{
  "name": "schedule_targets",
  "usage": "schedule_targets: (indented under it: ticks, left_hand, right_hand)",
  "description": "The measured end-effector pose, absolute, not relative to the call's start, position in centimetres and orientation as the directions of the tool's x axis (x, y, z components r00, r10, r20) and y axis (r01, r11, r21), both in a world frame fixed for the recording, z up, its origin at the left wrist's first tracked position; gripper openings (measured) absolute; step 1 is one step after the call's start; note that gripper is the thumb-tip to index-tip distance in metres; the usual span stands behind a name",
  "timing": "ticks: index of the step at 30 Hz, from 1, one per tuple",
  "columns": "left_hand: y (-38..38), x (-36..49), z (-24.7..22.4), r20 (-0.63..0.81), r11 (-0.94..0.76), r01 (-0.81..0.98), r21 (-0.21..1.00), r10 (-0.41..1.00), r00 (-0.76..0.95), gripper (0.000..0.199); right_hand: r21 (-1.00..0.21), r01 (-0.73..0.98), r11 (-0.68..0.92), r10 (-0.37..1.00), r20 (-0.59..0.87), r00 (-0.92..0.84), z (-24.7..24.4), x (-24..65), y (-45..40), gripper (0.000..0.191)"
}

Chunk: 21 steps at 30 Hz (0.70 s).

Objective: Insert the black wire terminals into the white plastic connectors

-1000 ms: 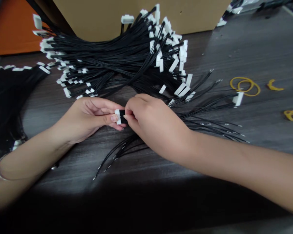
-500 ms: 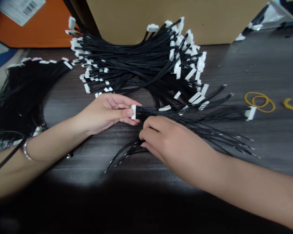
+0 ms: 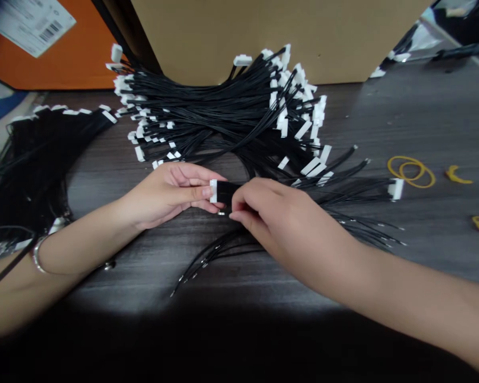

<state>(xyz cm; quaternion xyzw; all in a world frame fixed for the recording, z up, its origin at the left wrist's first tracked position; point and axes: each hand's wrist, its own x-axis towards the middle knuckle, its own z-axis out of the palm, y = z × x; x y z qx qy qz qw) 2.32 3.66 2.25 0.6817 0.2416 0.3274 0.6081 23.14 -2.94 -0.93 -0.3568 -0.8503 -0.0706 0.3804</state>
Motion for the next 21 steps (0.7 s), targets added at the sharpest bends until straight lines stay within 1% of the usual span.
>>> schedule_targets:
  ticks: [2,5,8,12,16,21]
  left_hand:
    - [3.7,2.3,2.3,0.144,-0.145,-0.056,0.988,0.717,0.682,0.017]
    - [3.6,2.3,2.3,0.138,-0.161,-0.029,0.987,0.73,0.67,0.017]
    - [3.5,2.3,2.3,0.127,-0.176,0.01,0.984,0.752,0.647,0.018]
    - [3.4,2.3,2.3,0.126,-0.194,0.044,0.98,0.776,0.618,0.02]
    - [3.4,2.3,2.2,0.126,-0.199,0.051,0.979,0.778,0.615,0.021]
    - [3.4,2.4,2.1,0.147,-0.219,0.046,0.975,0.781,0.607,0.021]
  right_hand:
    - [-0.102,0.713,0.694,0.531,0.741,-0.411,-0.5,23.1,-2.6,0.006]
    - [-0.058,0.758,0.649,0.535,0.743,-0.402,-0.2,22.9,-2.0,0.009]
    - [-0.031,0.759,0.651,0.528,0.737,-0.422,-0.3,22.4,-1.8,0.013]
    - [0.003,0.763,0.646,0.503,0.75,-0.43,-0.6,21.8,-1.8,0.013]
    - [0.018,0.768,0.64,0.495,0.755,-0.43,-0.8,21.6,-1.7,0.012]
    - [-0.002,0.791,0.612,0.532,0.742,-0.409,-1.5,21.1,-1.2,0.014]
